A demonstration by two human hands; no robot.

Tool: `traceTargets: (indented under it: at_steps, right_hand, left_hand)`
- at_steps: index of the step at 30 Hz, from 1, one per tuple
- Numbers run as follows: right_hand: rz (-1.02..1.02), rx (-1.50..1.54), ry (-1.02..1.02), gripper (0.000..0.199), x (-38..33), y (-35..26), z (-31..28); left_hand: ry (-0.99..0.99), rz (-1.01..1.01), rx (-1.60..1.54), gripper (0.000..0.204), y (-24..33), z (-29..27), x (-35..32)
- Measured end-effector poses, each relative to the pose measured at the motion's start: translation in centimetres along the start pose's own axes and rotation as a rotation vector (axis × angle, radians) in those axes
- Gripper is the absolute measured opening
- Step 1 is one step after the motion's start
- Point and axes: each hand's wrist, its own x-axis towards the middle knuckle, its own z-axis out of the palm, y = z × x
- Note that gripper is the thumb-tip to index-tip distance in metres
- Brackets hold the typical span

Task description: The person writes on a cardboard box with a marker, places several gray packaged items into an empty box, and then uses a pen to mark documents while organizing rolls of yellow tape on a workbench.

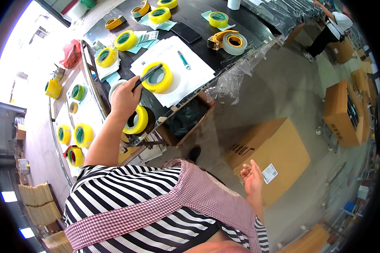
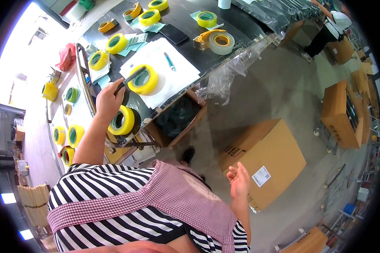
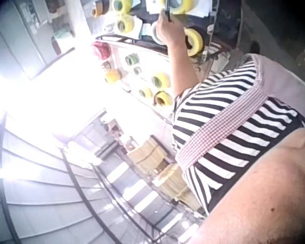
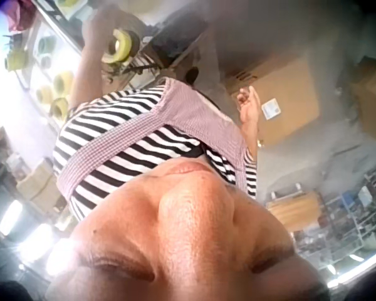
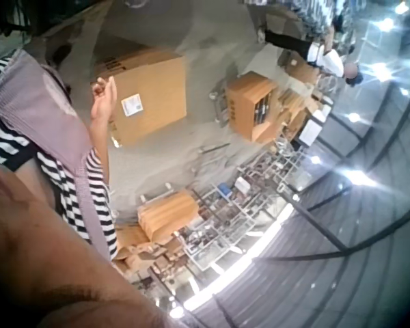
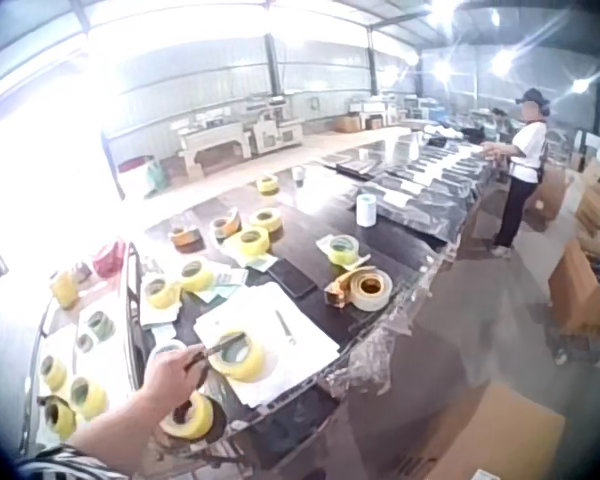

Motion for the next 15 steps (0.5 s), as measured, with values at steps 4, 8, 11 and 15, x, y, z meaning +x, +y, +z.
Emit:
traceTargets:
  at_steps: [4, 8, 11, 15]
  right_hand:
    - [0.049, -0.008, 0.043, 0.04, -0.4, 1.8, -1.5]
    - [0.006, -0.158, 0.064, 0.042, -0.8, 3.8, -2.6]
    - [0.05, -0.187, 0.256, 0.044, -2.3, 6.1, -5.3]
    - [0.038, -0.125, 0.438, 0.044, -4.5, 8.8, -9.4]
  left_hand:
    - [-0.182, -0.154, 0.154, 0.041, -3.6, 2.7, 0.9]
    - [-0.303, -0.14, 0.207, 0.069, -3.3, 3.1, 2.4]
    - [-0.207, 0.015, 0.456, 0.073, -0.4, 1.7, 3.7]
    - [-0.248, 0.324, 0.066, 0.065, 9.8, 3.3, 4.5]
